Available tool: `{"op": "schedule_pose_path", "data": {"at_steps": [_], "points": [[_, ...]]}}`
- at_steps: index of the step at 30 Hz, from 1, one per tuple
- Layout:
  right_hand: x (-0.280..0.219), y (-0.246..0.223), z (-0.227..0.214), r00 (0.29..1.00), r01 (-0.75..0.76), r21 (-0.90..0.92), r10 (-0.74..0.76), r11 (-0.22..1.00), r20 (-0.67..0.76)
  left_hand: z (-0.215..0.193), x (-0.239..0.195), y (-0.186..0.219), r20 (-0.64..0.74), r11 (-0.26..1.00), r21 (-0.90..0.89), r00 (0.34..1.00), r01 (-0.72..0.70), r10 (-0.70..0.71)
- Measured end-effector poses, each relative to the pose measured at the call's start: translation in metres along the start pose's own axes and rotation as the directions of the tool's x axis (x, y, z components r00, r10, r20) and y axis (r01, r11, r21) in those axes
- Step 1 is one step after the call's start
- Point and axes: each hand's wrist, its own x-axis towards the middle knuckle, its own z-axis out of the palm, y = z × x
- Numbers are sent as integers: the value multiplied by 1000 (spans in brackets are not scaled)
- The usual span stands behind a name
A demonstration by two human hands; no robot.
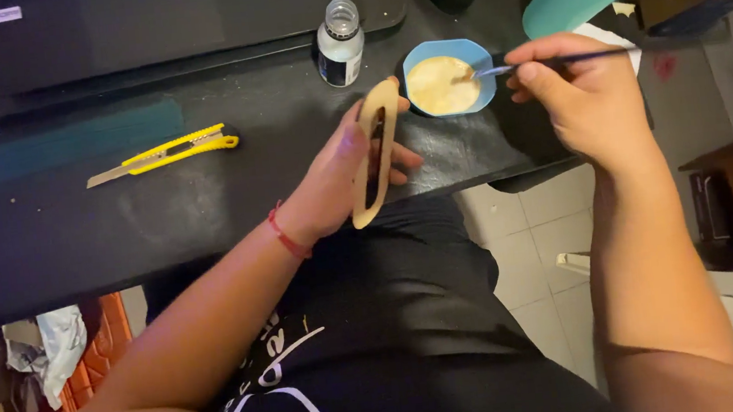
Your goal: Painting the edges and surfaces of wooden letters using a paintbrush and liquid paint.
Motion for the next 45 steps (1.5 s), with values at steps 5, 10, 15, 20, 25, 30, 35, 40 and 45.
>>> {"op": "schedule_pose_path", "data": {"at_steps": [5,10,15,20,25,30,35,40,45], "points": [[12,2,11,999,-21,-14,21,1000,27,0,1,7,41,989,-54,990,134,-132],[17,-11,19,991,-117,-201,128,972,40,-3,6,3,109,998,-9,992,61,-60],[21,-7,14,993,-113,-200,117,973,6,-3,7,4,107,998,31,993,55,-58],[23,-4,6,995,-98,-297,96,950,-25,-2,6,7,108,996,59,992,60,-67],[22,5,2,991,-67,-372,17,926,-135,-2,4,8,110,996,85,993,24,-34],[15,10,1,994,-39,-451,-10,892,-107,-3,4,4,111,998,51,993,24,-29],[11,15,2,993,-42,-402,-5,915,-116,-2,4,4,81,999,32,996,33,-35],[9,17,6,990,-13,-359,-39,933,-135,-2,2,3,-44,998,-62,999,26,-29],[9,20,7,986,29,-249,-69,968,-154,-5,1,-5,-79,979,-198,995,42,-58]]}}
